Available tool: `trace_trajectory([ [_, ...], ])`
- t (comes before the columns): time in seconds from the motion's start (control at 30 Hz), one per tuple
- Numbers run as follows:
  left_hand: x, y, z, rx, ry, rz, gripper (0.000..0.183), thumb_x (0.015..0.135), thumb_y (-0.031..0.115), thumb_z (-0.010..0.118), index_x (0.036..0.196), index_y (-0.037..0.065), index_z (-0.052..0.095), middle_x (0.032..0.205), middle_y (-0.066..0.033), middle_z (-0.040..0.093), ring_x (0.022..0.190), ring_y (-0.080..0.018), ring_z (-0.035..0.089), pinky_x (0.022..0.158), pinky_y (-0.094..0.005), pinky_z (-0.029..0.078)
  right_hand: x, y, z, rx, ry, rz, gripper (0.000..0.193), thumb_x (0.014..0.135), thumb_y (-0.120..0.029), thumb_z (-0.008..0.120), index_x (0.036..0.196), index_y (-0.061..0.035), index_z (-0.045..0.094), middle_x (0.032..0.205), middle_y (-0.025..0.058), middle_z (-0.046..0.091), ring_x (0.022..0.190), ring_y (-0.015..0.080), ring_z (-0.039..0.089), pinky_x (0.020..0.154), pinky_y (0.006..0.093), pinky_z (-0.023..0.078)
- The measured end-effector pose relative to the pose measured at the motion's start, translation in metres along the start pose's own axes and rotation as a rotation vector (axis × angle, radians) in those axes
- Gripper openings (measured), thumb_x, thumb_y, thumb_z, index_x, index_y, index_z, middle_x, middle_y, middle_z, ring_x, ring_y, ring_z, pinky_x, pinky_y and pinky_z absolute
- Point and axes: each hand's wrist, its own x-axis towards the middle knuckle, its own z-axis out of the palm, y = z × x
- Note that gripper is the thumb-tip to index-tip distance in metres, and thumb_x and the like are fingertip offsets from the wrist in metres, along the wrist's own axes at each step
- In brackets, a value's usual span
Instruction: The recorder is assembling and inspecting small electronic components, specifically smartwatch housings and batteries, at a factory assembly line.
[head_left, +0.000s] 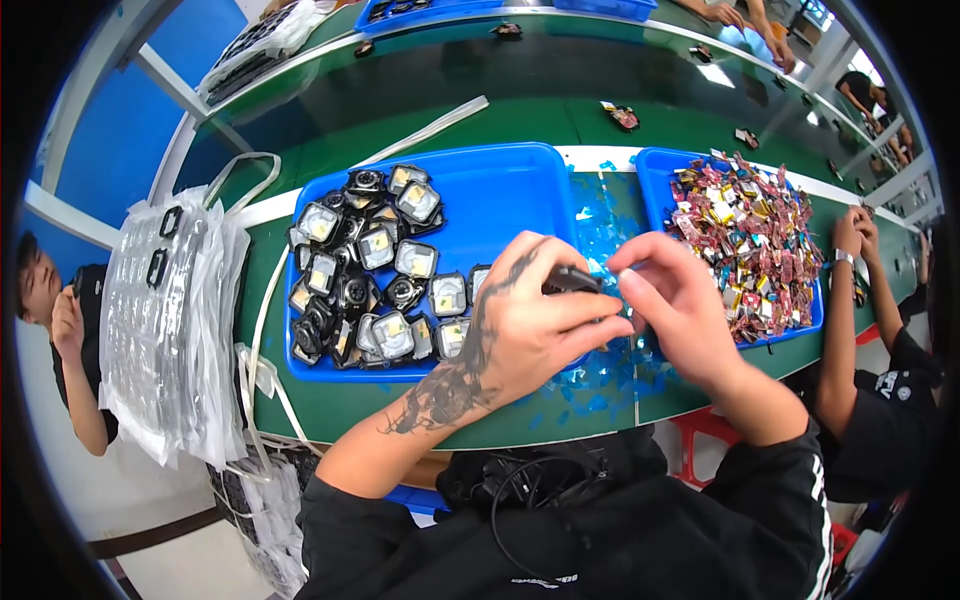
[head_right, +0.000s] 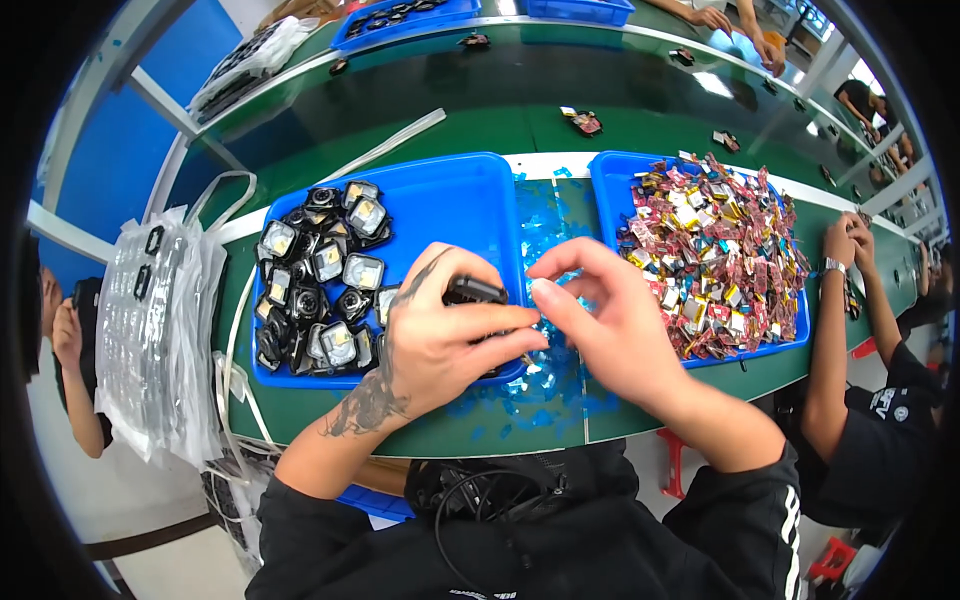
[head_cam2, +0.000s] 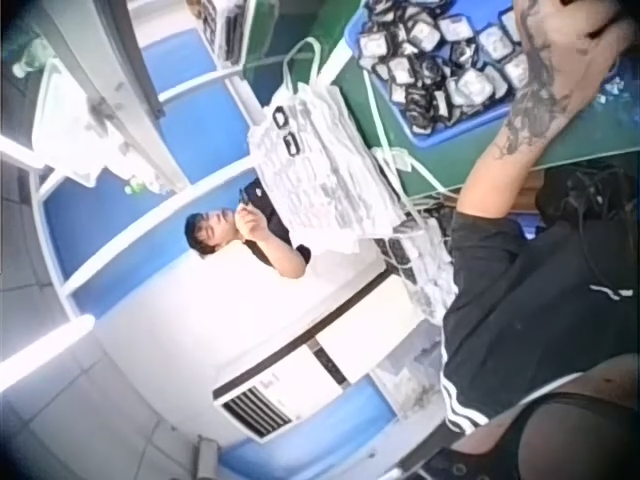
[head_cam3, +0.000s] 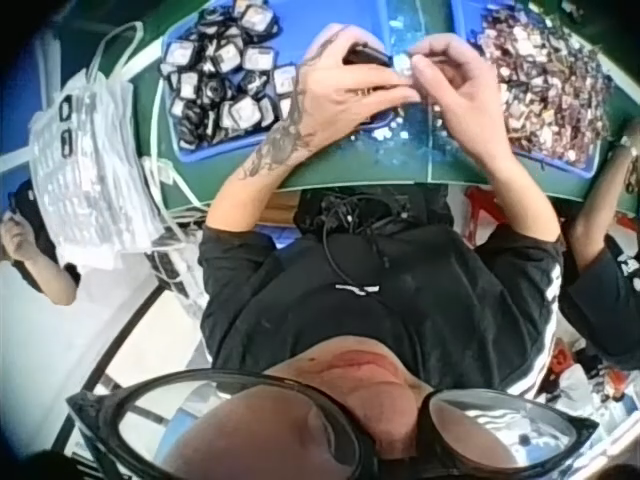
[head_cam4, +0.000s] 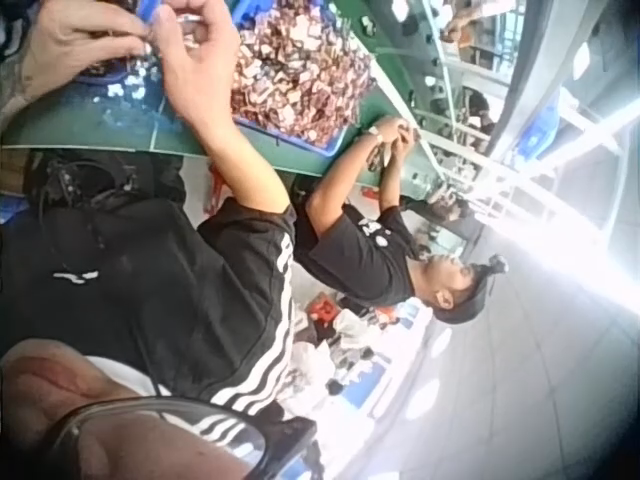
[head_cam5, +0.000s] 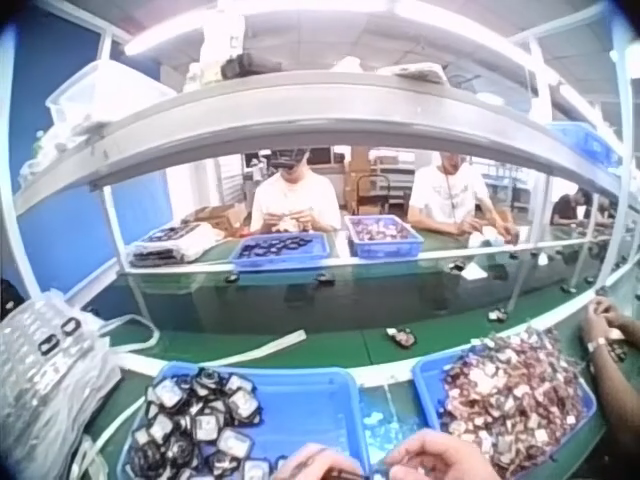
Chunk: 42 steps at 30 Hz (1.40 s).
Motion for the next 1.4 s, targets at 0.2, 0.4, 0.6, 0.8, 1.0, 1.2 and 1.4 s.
trace_trajectory([
  [0.2,-0.007,-0.004,-0.002,-0.06,-0.097,-0.198,0.017,0.068,0.015,0.081,0.083,0.009,0.076,0.09,-0.0078,0.061,0.09,-0.027,0.056,0.078,-0.0403,0.047,-0.004,-0.015,0.014,-0.809,-0.006,-0.741,0.022,0.071,-0.001,0.079,0.09,-0.0029,0.068,0.087,0.0097,0.062,0.076,0.0207,0.063,0.062,0.0305,0.05],
  [0.4,-0.008,-0.005,0.0,0.076,-0.096,-0.182,0.018,0.064,0.009,0.079,0.082,0.008,0.076,0.089,-0.0088,0.062,0.089,-0.0277,0.058,0.078,-0.0391,0.048,-0.004,-0.01,0.019,-0.888,0.036,-0.814,0.018,0.07,0.001,0.078,0.083,-0.0026,0.066,0.078,0.0081,0.061,0.068,0.0225,0.063,0.058,0.0322,0.05],
  [0.6,-0.008,-0.007,0.0,0.079,-0.139,-0.187,0.017,0.064,0.009,0.079,0.08,0.006,0.074,0.09,-0.0098,0.061,0.091,-0.0273,0.058,0.078,-0.0385,0.048,-0.003,-0.017,0.014,-0.769,-0.094,-0.408,0.009,0.081,0.002,0.068,0.082,-0.0009,0.06,0.076,0.0071,0.058,0.064,0.0163,0.057,0.057,0.0279,0.046],
  [0.8,-0.005,-0.009,-0.012,-0.264,-0.328,-0.385,0.02,0.069,0.011,0.085,0.086,0.004,0.076,0.09,-0.0083,0.062,0.086,-0.0185,0.059,0.075,-0.0314,0.048,-0.008,-0.005,0.003,-0.187,-0.105,-0.148,0.005,0.093,-0.003,0.06,0.092,0.0006,0.058,0.084,-0.0005,0.057,0.074,0.0033,0.051,0.063,0.0196,0.042],
  [1.0,-0.004,-0.008,-0.012,-0.364,-0.244,-0.32,0.016,0.069,0.006,0.084,0.083,0.005,0.076,0.089,-0.0072,0.062,0.085,-0.0183,0.058,0.075,-0.0313,0.046,-0.01,-0.015,-0.01,-0.034,-0.252,0.035,0.01,0.097,-0.011,0.057,0.095,-0.0011,0.058,0.083,-0.0032,0.055,0.074,0.002,0.047,0.064,0.0192,0.039],
  [1.2,-0.003,-0.009,-0.004,-0.189,-0.151,0.013,0.019,0.066,0.011,0.086,0.08,0.007,0.075,0.089,-0.0059,0.062,0.083,-0.0221,0.058,0.074,-0.0342,0.046,-0.016,-0.01,-0.006,-0.254,-0.179,0.009,0.014,0.101,-0.015,0.05,0.091,-0.0048,0.052,0.074,-0.0055,0.046,0.068,0.0035,0.041,0.061,0.0212,0.037],
  [1.4,-0.005,-0.007,0.0,-0.186,-0.155,-0.017,0.021,0.063,0.01,0.086,0.081,0.008,0.075,0.089,-0.0054,0.062,0.082,-0.0216,0.058,0.073,-0.0336,0.046,-0.015,-0.01,-0.016,0.052,-0.336,0.174,0.016,0.102,-0.017,0.05,0.094,-0.0042,0.055,0.076,-0.0065,0.046,0.07,0.0021,0.039,0.06,0.0204,0.032],
])
